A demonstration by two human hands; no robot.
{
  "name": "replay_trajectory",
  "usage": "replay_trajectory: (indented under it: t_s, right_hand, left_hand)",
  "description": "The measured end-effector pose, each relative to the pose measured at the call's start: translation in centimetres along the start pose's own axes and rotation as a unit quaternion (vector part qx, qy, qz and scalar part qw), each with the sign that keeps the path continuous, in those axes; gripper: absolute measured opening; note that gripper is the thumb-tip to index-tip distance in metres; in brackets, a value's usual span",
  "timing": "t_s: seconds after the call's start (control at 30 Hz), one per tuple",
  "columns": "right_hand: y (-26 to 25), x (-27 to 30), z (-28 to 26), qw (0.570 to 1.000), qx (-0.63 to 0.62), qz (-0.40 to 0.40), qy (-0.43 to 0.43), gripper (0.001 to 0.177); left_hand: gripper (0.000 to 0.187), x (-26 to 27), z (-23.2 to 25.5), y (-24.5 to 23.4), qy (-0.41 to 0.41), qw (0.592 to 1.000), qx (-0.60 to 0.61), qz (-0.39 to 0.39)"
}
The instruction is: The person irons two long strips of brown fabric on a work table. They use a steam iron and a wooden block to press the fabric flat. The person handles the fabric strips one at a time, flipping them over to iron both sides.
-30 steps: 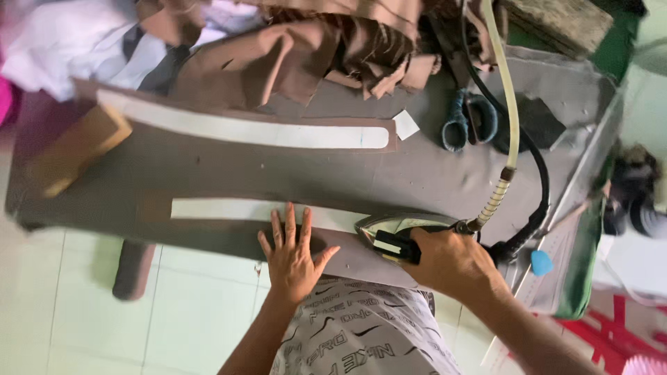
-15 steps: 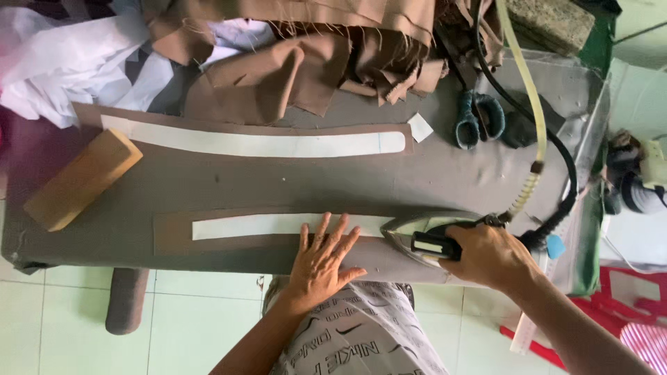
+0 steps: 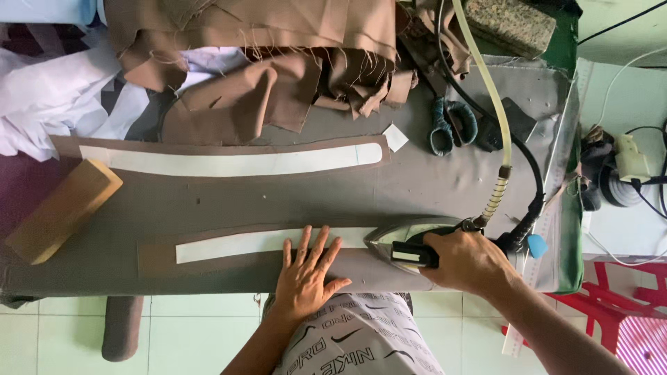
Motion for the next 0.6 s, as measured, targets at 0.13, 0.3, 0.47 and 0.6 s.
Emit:
replay_trajectory:
  t_s: [0.13,0.3,0.47,0.6]
  right_hand:
    - [-0.2,0.0,-0.1,1.0,0.002,0.015,0.012,0.029]
    - [-0.2,0.0,0.0,1.0,0.006,0.002,0.015,0.031]
    - [1.0,-0.7,0.5,0.997,0.025,0.069,0.007,0.029]
    - [0.2,-0.1,0.1,0.999,-0.005,0.044,-0.009,0.023]
  left_hand:
    - [0.103,0.0,0.1,-0.4,0.001,1.0,-0.01,0.012]
    - [0.101,-0.2,0.1,-0.8,0.0,1.0,-0.009,0.021]
    - [0.099,-0.5,0.2,-1.4,0.0,1.0,-0.017,0.026]
    - [0.101,-0.4,0.2,-1.6,0.002,0.999,-0.019,0.035]
Point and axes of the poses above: each hand's wrist, its own x-axis away from the middle knuckle, its own y-axis out of the palm, z = x × y, the point moved 4 cm from there along -x, towards the middle knuckle, and after that the axes turned 3 degrees about y, right-handed, at the moved point
